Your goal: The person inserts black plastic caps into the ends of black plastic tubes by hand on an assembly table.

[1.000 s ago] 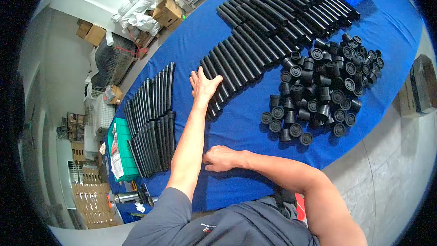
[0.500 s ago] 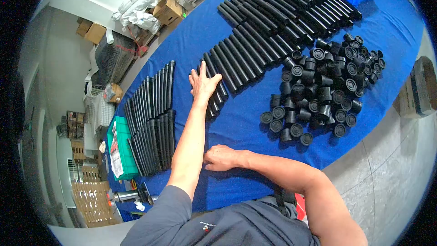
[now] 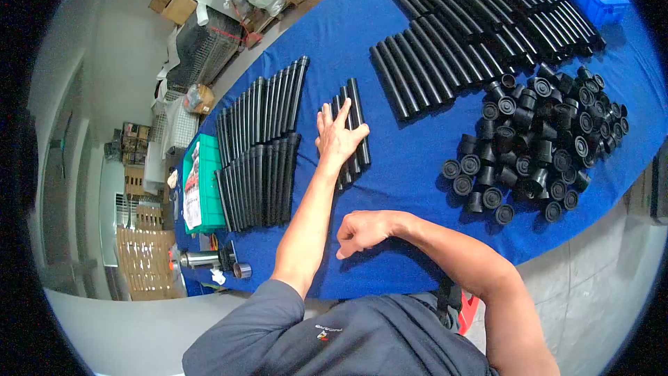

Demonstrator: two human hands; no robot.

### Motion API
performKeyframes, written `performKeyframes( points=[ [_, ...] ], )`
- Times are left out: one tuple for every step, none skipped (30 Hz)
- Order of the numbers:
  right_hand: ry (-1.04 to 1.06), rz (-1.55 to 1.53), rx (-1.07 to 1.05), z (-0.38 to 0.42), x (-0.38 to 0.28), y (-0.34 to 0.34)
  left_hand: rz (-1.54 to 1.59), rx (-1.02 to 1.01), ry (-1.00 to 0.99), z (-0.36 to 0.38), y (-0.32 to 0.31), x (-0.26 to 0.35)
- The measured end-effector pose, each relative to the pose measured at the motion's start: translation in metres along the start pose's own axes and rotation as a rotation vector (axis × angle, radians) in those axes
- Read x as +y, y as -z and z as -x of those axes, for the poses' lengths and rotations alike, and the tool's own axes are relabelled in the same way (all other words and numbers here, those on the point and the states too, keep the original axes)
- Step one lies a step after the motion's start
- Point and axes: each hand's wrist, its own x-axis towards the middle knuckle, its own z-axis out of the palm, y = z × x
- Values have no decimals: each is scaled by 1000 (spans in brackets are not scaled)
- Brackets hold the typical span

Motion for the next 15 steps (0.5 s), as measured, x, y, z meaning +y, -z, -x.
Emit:
performKeyframes(
  points=[
    [-52,-69,-78,2,-4,0,-7,-1,-1,8,0,-5],
    [-70,-95,-84,3,-8,-1,-10,-2,-1,17,0,-10],
    [-72,-88,-84,1,-6,-4,-14,-2,-5,25,0,-15],
    [-73,-77,-82,-1,-1,-4,-18,2,-13,28,1,-18],
    [-75,-64,-81,-2,1,-5,-17,-3,-6,29,3,-19],
    [-84,-77,-76,-1,-1,-4,-16,-6,0,30,4,-20],
    [-93,-90,-69,0,-4,-4,-14,-10,5,30,5,-20],
    [-103,-103,-61,1,-6,-3,2,0,-20,30,3,-24],
    [-113,-98,-62,2,-7,-3,1,14,-36,31,4,-25],
    [-123,-93,-61,2,-7,-3,0,27,-55,33,5,-26],
    [-131,-91,-59,2,-7,-3,-3,38,-73,35,6,-27],
    [-137,-93,-54,3,-7,-2,22,63,-93,36,7,-29],
    [-142,-96,-50,3,-7,-2,47,88,-112,37,8,-32],
    [-147,-100,-49,2,-6,-3,72,113,-129,39,8,-37],
    [-134,-96,-46,2,-4,-4,110,110,-134,39,5,-43]
  ],
)
